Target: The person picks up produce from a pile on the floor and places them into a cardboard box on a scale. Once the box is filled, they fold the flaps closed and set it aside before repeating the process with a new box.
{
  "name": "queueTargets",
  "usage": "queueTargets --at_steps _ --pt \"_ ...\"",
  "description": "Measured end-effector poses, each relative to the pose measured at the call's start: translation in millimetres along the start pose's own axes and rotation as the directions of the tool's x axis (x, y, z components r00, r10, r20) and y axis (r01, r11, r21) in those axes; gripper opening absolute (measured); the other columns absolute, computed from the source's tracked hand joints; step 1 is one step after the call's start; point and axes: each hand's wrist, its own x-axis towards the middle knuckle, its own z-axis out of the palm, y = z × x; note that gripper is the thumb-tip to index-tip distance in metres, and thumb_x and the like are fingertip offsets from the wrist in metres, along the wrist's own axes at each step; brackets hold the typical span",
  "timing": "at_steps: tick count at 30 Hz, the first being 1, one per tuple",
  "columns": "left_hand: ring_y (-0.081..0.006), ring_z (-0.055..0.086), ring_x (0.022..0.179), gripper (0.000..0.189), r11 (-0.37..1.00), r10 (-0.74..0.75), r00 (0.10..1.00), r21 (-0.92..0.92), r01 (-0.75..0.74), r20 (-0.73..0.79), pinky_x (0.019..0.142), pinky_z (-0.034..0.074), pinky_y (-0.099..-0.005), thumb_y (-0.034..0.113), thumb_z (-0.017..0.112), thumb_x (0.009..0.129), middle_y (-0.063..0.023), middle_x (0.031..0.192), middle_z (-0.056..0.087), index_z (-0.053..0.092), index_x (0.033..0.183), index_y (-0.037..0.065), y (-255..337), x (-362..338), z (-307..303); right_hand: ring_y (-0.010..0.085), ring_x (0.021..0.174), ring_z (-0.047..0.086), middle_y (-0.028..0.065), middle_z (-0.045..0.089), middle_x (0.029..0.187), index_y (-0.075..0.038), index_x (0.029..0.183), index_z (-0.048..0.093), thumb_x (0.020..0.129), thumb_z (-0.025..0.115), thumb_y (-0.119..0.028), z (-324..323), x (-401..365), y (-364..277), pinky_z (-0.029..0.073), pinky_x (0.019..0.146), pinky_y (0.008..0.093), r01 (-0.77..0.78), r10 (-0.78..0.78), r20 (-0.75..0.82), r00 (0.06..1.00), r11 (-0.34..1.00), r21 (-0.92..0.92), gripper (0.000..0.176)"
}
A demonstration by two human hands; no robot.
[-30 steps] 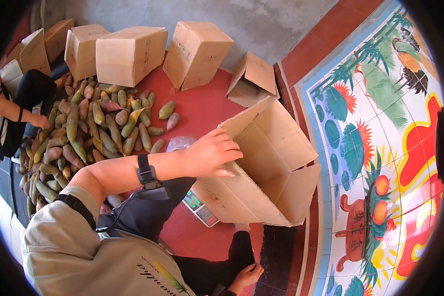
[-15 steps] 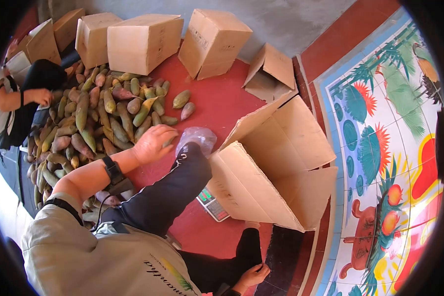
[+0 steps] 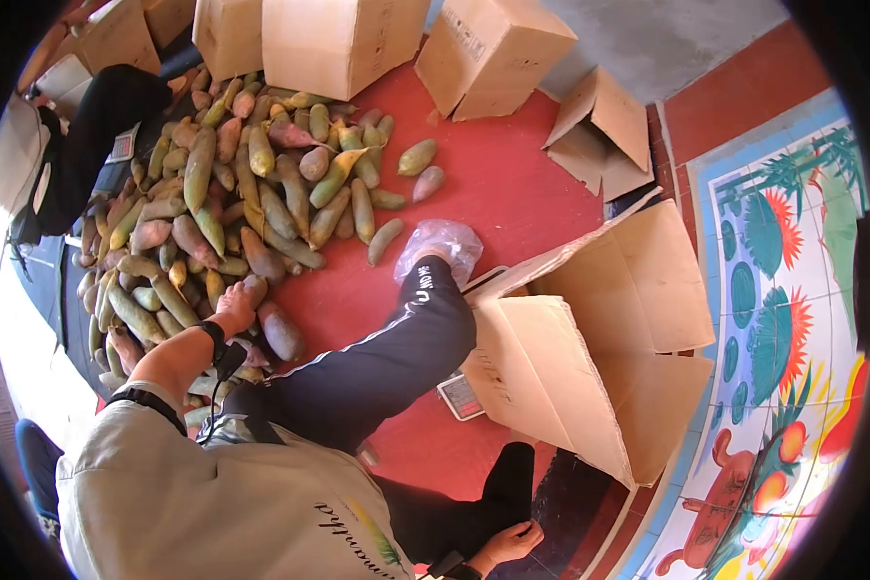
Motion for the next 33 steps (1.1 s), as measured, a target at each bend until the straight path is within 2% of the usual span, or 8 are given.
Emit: queueTargets --at_steps 4,9,11,14,18,22,28,33 --pt "-0.0338 0.046 0.115 0.052 0.957 -0.210 0.977 -0.194 0.215 0.048 0.093 0.041 -0.0416 0.030 0.054 0.084 -0.0184 0.124 0.044 0.040 0.127 0.006 -13 -8 9 0.0341 0.078 0.056 0.0176 0.057 0.083 0.005 0.088 0.056 0.085 0.048 -0.007 0 3 -4 0.046 0.069 0.0409 0.003 -0.003 0.031 1.000 1.000 -0.018 0.014" --pt "-0.0375 0.051 0.109 0.060 0.987 -0.061 0.986 -0.140 0.083 0.153 0.088 0.044 -0.0433 0.041 0.050 0.085 -0.0232 0.124 0.045 0.033 0.128 0.003 -47 6 51 0.0342 0.079 0.056 0.0178 0.057 0.083 0.004 0.088 0.057 0.085 0.049 -0.007 2 4 0 0.046 0.069 0.0412 0.030 -0.028 0.041 0.999 0.999 -0.039 0.014" --pt "-0.0388 0.050 0.110 0.050 0.883 -0.261 0.950 -0.355 0.307 0.173 0.090 0.044 -0.0422 0.035 0.049 0.086 -0.0251 0.122 0.044 0.038 0.121 0.001 -41 1 48 0.0345 0.079 0.056 0.0177 0.057 0.084 0.004 0.088 0.057 0.085 0.049 -0.006 2 4 0 0.046 0.069 0.0413 0.007 -0.005 0.053 0.999 0.999 -0.043 0.014" --pt "-0.0411 0.052 0.107 0.051 0.855 -0.347 0.930 -0.366 0.368 0.124 0.090 0.044 -0.0439 0.034 0.050 0.086 -0.0267 0.119 0.048 0.039 0.121 -0.001 -36 5 56 0.0344 0.078 0.056 0.0176 0.057 0.084 0.004 0.088 0.057 0.085 0.048 -0.006 3 4 1 0.047 0.069 0.0409 0.010 -0.006 0.054 0.999 0.998 -0.062 0.013" --pt "-0.0409 0.055 0.103 0.049 0.918 -0.276 0.957 -0.269 0.291 0.092 0.088 0.045 -0.0443 0.032 0.053 0.083 -0.0265 0.111 0.055 0.043 0.116 -0.003 -34 3 53 0.0341 0.078 0.056 0.0176 0.057 0.084 0.004 0.088 0.057 0.085 0.048 -0.006 8 2 8 0.047 0.069 0.0403 -0.023 0.029 0.093 0.995 0.998 -0.067 0.013" --pt "-0.0343 0.059 0.099 0.043 0.849 -0.365 0.913 -0.337 0.408 0.183 0.085 0.049 -0.0383 0.031 0.062 0.076 -0.0198 0.103 0.062 0.057 0.102 -0.002 -23 -7 26 0.0340 0.078 0.056 0.0179 0.056 0.084 0.004 0.088 0.057 0.084 0.049 -0.007 7 3 8 0.047 0.068 0.0404 -0.019 0.024 0.087 0.996 0.998 -0.053 0.014" --pt "-0.0291 0.063 0.093 0.027 0.859 -0.187 0.946 -0.423 0.288 0.263 0.078 0.051 -0.0371 0.028 0.062 0.076 -0.0140 0.098 0.065 0.066 0.093 0.008 -33 3 32 0.0351 0.073 0.056 0.0175 0.055 0.080 0.004 0.083 0.056 0.080 0.050 0.000 9 5 3 0.047 0.064 0.0419 -0.006 0.007 0.018 1.000 0.999 -0.035 0.008" --pt "-0.0217 0.062 0.068 0.024 0.454 -0.160 0.889 -0.768 0.452 0.428 0.056 0.048 -0.0339 0.028 0.065 0.074 -0.0095 0.073 0.062 0.062 0.083 0.006 -65 36 61 0.0349 0.076 0.055 0.0187 0.055 0.082 0.006 0.087 0.055 0.084 0.050 -0.006 6 5 -4 0.047 0.067 0.0419 -0.025 0.027 0.055 0.998 0.999 -0.028 0.013"
